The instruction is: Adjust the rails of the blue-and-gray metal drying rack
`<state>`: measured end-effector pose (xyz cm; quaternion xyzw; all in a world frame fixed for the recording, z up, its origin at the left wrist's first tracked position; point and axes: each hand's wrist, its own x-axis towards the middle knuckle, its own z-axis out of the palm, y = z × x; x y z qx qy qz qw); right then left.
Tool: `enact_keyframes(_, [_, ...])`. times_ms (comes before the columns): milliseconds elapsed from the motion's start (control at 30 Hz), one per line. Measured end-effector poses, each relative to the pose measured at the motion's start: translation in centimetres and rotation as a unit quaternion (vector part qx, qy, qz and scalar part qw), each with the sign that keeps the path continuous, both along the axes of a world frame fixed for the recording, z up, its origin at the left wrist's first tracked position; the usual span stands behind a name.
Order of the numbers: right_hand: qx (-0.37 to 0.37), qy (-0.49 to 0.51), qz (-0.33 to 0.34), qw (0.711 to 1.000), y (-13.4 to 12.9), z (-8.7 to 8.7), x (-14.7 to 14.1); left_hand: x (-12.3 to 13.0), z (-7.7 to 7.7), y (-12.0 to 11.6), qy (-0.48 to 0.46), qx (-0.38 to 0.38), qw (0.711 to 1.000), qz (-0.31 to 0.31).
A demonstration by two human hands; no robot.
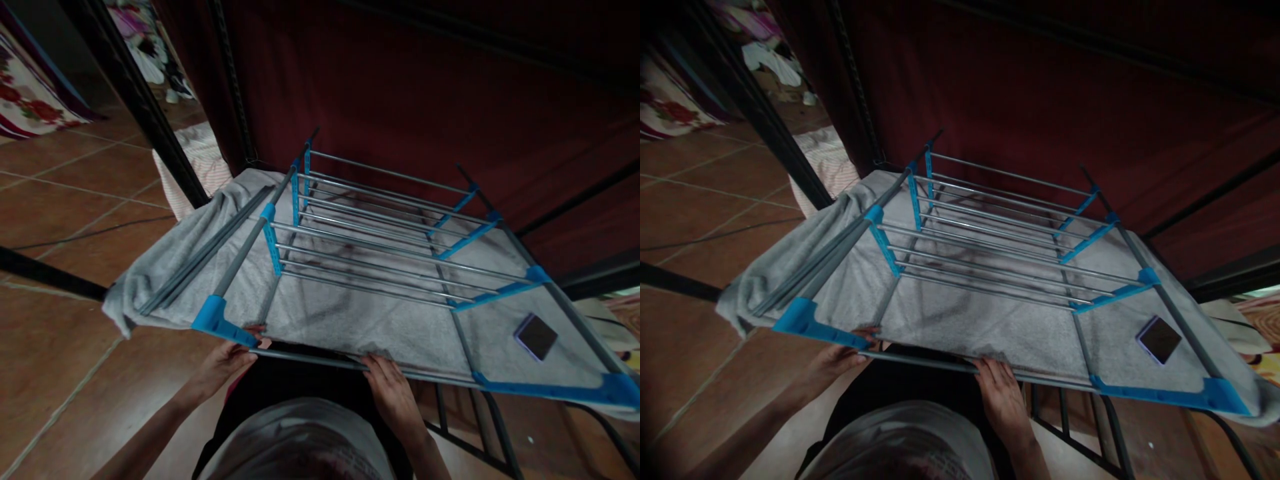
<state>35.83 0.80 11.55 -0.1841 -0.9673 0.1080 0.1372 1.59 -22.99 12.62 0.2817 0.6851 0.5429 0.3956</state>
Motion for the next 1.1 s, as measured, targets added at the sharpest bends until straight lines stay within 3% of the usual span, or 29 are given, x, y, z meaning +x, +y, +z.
enact_keyframes(167, [-0.009, 0.007, 0.034, 0.999, -1.1, 0.9, -2.1, -0.4, -1.1, 0.0, 0.022, 0.017, 1.0, -0.001])
enact_keyframes(367, [0.007, -0.015, 0.051, 0.999, -3.5, 1.6, -7.5, -0.9, -2.0, 0.3, 0.084, 0.035, 0.995, 0.037])
enact_keyframes(500, [-0.003, -0.053, 0.07, 0.996, -3.9, 1.8, -9.8, -1.6, -3.0, 0.1, 0.147, 0.031, 0.988, 0.018])
enact_keyframes(667, [-0.024, -0.061, 0.078, 0.995, -3.5, 1.5, -9.8, -1.2, -3.7, 0.1, 0.192, 0.055, 0.979, 0.022])
enact_keyframes(900, [-0.038, -0.076, 0.083, 0.993, -3.2, 0.8, -9.8, -0.6, -2.8, 0.3, 0.233, 0.069, 0.97, 0.028])
enact_keyframes(1100, [-0.037, -0.071, 0.086, 0.993, -3.2, 0.4, -9.7, -0.8, -2.9, 0.1, 0.377, 0.058, 0.924, 0.031])
